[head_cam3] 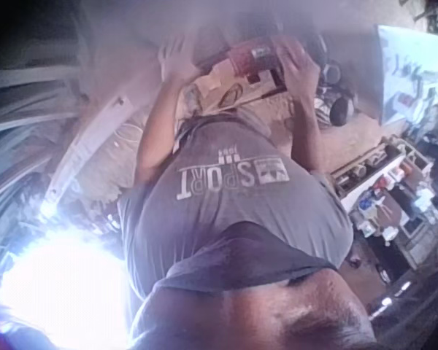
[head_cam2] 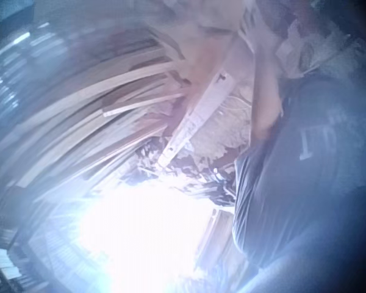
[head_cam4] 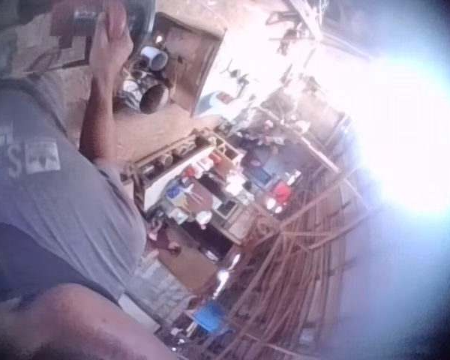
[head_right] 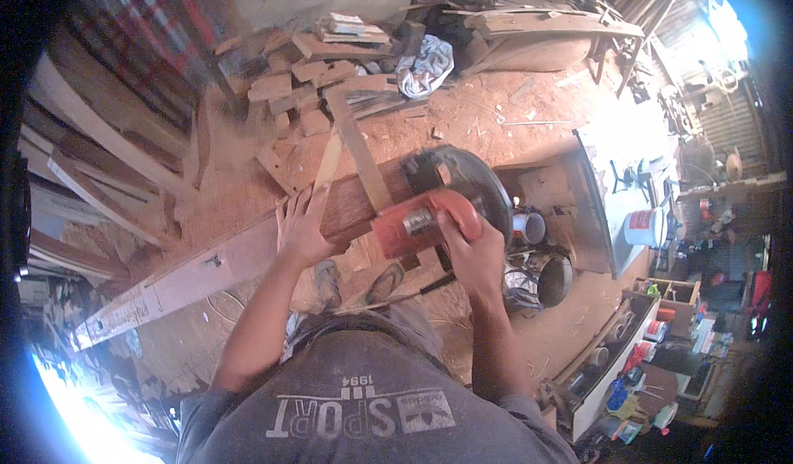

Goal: The person uses a handheld circular saw to cut a long wooden plank into smaller pieces. They repeatedly position the plank, cut it, and move the resulting pieces aside in a cluttered workshop.

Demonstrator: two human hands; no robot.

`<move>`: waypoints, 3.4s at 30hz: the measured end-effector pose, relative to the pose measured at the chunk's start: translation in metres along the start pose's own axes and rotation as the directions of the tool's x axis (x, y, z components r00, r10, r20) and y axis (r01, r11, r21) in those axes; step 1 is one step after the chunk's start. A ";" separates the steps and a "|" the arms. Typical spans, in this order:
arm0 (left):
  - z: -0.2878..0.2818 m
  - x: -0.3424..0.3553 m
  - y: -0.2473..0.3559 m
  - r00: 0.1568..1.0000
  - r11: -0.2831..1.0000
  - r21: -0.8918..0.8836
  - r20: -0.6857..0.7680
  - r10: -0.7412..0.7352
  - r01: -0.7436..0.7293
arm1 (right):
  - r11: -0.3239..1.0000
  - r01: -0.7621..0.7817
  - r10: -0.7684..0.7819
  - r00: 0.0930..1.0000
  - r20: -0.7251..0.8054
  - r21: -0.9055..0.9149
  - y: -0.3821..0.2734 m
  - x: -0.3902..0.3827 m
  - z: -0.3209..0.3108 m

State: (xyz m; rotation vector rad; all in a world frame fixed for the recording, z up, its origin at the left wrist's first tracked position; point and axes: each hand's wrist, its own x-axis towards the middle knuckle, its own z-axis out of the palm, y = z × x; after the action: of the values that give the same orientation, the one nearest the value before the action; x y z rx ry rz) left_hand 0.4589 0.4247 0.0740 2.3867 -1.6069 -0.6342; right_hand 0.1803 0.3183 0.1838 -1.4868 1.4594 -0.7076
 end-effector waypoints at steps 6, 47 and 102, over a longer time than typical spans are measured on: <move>0.032 -0.017 0.008 0.993 0.978 0.204 -0.092 0.071 -0.051 | 0.934 -0.110 0.159 0.980 -0.121 0.338 0.044 -0.015 -0.059; 0.010 -0.408 -0.594 0.374 0.521 -0.321 -0.420 -0.827 0.791 | 0.386 0.360 0.323 0.810 0.490 -0.849 0.242 -0.027 0.072; 0.016 -0.143 -0.155 0.498 -0.296 -0.745 -0.057 -0.865 -0.599 | 0.626 -0.064 0.500 0.798 0.337 -0.778 0.248 -0.031 0.000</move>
State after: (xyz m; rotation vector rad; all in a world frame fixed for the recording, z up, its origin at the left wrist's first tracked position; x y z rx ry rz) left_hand 0.5352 0.6178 0.0335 0.8701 0.3359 -0.3029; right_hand 0.0643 0.3754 -0.0297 -1.7566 1.5436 0.5911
